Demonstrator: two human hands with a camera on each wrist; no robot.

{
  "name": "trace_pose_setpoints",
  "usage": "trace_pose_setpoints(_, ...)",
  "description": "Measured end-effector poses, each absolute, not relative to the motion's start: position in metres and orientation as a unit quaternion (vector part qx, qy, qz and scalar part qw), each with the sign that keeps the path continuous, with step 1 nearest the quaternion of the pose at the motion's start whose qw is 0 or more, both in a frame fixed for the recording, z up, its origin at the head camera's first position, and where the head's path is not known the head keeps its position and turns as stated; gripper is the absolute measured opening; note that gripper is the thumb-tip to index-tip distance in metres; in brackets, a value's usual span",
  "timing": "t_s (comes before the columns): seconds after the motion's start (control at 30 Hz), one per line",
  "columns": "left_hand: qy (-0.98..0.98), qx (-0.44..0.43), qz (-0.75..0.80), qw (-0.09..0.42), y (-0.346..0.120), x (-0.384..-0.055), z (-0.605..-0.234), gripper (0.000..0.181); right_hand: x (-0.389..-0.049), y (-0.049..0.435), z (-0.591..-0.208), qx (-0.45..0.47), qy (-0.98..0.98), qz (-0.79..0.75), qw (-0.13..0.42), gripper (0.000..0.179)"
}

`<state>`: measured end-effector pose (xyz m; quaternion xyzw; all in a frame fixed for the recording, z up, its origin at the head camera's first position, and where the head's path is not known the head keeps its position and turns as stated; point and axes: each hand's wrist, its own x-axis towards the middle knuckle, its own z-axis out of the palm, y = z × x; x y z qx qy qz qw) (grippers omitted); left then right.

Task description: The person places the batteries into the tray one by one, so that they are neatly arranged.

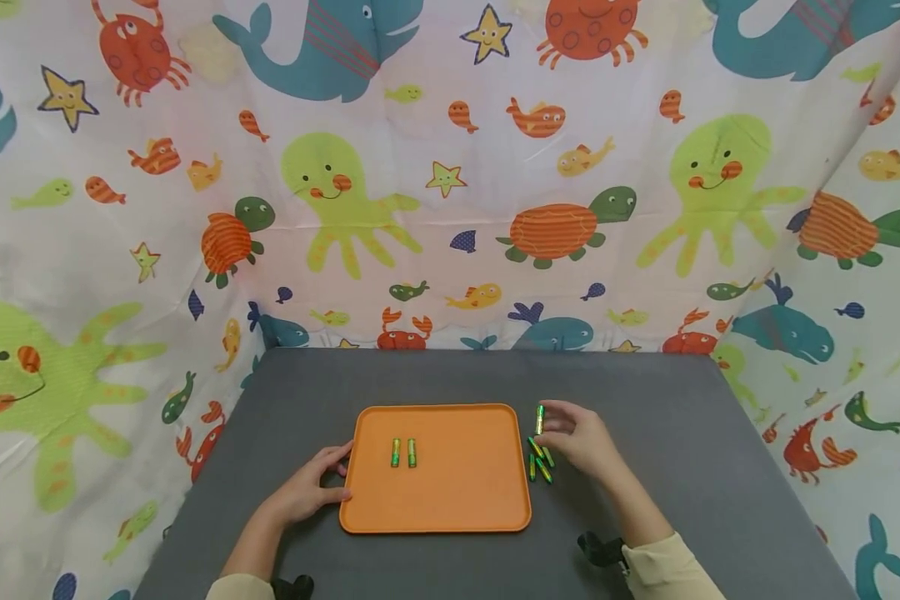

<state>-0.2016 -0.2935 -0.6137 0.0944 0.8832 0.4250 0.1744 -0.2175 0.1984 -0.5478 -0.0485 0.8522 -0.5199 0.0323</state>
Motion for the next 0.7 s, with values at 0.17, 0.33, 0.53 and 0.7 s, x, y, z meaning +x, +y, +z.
trace_pose_setpoints(0.17,0.884,0.091,0.424,0.173,-0.294,-0.201,-0.613,0.09,-0.22,0.184,-0.547,-0.06,0.845,-0.529,0.047,0.056)
trace_pose_setpoints(0.33,0.883,0.092,0.426,0.172,-0.294,-0.201,-0.612,0.09,-0.221,0.17,-0.55,-0.064,0.845,-0.529,0.054,0.056)
trace_pose_setpoints(0.53,0.884,0.096,0.426,0.17,-0.294,-0.2,-0.613,0.089,-0.223,0.152,-0.549,-0.063,0.847,-0.526,0.05,0.053)
trace_pose_setpoints(0.7,0.882,0.098,0.428,0.172,-0.294,-0.201,-0.614,0.089,-0.225,0.139,-0.547,-0.059,0.845,-0.527,0.059,0.053)
